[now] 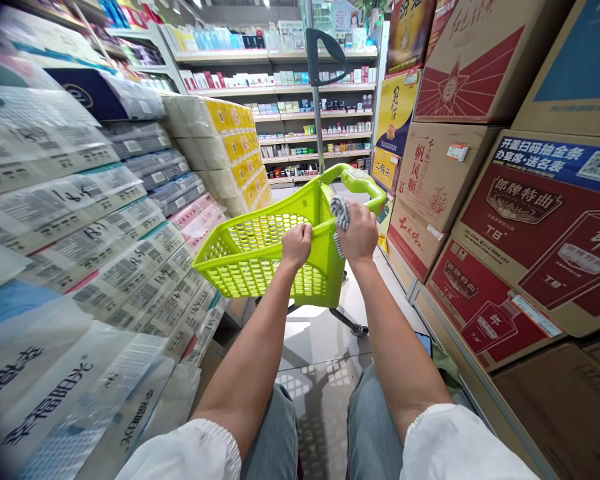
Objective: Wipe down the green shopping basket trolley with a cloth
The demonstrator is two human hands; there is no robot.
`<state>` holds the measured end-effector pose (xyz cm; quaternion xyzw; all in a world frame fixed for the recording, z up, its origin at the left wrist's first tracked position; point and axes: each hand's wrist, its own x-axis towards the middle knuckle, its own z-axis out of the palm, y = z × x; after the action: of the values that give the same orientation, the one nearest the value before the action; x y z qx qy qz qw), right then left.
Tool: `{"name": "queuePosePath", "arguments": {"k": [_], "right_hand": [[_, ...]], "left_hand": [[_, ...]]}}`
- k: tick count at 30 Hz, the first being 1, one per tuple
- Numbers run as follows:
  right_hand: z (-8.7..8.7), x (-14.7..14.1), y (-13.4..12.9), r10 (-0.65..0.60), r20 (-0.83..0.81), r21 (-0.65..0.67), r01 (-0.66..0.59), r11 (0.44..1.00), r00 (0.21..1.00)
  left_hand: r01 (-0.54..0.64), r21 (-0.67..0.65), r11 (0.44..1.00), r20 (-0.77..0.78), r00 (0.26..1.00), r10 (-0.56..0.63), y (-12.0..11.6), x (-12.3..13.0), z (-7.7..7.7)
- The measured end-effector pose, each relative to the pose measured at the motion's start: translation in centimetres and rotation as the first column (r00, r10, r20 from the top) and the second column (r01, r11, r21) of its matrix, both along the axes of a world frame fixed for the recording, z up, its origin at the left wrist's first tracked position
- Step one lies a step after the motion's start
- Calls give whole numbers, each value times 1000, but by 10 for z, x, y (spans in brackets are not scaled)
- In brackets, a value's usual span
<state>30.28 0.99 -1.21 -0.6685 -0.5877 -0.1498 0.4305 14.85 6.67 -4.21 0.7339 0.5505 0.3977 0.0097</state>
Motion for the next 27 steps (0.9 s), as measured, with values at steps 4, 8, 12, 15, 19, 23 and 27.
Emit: {"name": "queuePosePath", "arguments": {"k": [4,8,12,15,19,23,27], "right_hand": [[-7,-17,2,105,15,-24,-105,994,994],[-10,-17,5,121,31,-41,-120,992,992],[-6,10,6,86,98,-52,-81,995,991],[-2,35,5,-2,30,29,2,1000,1000],[-4,37,3,-57,-46,88,61,994,997],[-13,5,1,11,23,16,-12,1000,1000],[-17,5,-1,60,131,-25,-57,998,990]], "left_hand": [[56,94,994,-58,997,-51,0,23,14],[146,-7,989,78,986,-145,10,42,11],[108,27,994,106,988,-111,11,52,4],[57,39,998,120,991,-61,6,56,4],[35,54,998,125,991,-41,2,60,4],[27,38,999,139,990,-32,2,60,5],[45,23,999,147,988,-48,1,56,7]]}}
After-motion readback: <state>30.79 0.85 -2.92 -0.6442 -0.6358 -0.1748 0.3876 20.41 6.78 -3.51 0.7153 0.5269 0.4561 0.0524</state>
